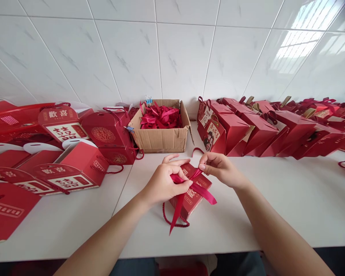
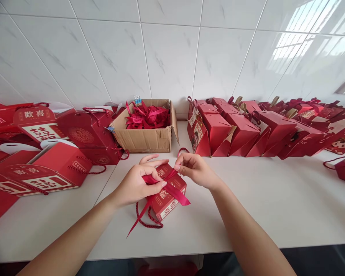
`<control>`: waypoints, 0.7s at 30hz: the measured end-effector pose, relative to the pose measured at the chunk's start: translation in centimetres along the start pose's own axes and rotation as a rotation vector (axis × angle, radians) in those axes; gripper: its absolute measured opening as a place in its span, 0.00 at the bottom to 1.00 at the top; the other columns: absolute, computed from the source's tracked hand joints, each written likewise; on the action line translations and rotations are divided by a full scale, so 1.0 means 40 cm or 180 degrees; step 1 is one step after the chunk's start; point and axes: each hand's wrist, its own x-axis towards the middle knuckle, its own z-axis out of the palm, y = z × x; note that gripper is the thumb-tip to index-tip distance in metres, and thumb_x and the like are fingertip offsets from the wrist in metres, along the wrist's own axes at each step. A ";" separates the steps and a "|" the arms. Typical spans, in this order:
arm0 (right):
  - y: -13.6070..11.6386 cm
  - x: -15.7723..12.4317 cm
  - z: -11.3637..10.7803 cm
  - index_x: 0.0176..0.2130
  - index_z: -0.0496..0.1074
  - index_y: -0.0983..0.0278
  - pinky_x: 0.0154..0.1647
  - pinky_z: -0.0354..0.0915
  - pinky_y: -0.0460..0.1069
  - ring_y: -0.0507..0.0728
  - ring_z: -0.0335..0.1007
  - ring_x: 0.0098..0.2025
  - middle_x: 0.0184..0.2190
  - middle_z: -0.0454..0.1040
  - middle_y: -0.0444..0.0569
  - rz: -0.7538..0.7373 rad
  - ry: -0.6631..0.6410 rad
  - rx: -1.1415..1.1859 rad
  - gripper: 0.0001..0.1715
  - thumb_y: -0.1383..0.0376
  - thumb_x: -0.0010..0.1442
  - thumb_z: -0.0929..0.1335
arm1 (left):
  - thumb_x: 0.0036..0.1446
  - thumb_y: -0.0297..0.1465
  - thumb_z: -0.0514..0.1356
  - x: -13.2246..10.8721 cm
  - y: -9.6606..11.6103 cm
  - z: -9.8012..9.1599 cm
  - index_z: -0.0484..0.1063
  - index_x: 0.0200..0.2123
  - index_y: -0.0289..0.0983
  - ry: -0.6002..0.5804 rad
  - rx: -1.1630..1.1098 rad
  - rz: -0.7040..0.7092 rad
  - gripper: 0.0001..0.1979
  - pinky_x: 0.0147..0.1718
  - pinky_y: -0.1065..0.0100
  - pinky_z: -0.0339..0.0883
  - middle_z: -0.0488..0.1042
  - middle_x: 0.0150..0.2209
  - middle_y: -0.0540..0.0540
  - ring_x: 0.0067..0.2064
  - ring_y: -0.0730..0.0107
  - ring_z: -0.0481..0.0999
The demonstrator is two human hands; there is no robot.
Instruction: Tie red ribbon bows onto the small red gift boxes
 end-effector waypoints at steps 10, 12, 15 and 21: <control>-0.024 -0.067 -0.027 0.49 0.65 0.61 0.39 0.67 0.52 0.56 0.69 0.40 0.42 0.70 0.52 -0.0242 0.0822 -0.0791 0.22 0.49 0.63 0.62 | 0.59 0.46 0.53 0.014 -0.006 -0.022 0.73 0.43 0.39 0.0491 -0.1438 -0.0346 0.19 0.54 0.57 0.57 0.71 0.53 0.43 0.57 0.57 0.66; -0.007 -0.127 -0.014 0.53 0.62 0.59 0.45 0.67 0.55 0.59 0.69 0.47 0.48 0.69 0.55 -0.0275 0.1026 -0.0990 0.24 0.49 0.62 0.63 | 0.61 0.48 0.47 0.023 -0.022 -0.020 0.73 0.41 0.38 0.0519 -0.1776 -0.0389 0.24 0.54 0.58 0.56 0.74 0.48 0.42 0.56 0.57 0.67; 0.043 -0.212 0.050 0.57 0.56 0.58 0.53 0.64 0.61 0.64 0.65 0.53 0.55 0.65 0.57 0.0109 0.1104 -0.1516 0.36 0.52 0.55 0.70 | 0.60 0.51 0.43 0.036 -0.046 -0.007 0.74 0.37 0.35 0.0298 -0.2460 -0.0613 0.29 0.50 0.59 0.59 0.77 0.42 0.41 0.50 0.58 0.72; 0.134 -0.230 0.227 0.65 0.41 0.61 0.63 0.52 0.66 0.68 0.50 0.65 0.63 0.54 0.61 0.0256 0.1385 -0.1627 0.60 0.54 0.46 0.76 | 0.56 0.53 0.49 0.048 -0.075 0.016 0.74 0.37 0.33 0.0252 -0.3547 -0.1126 0.29 0.38 0.68 0.65 0.78 0.39 0.41 0.42 0.62 0.76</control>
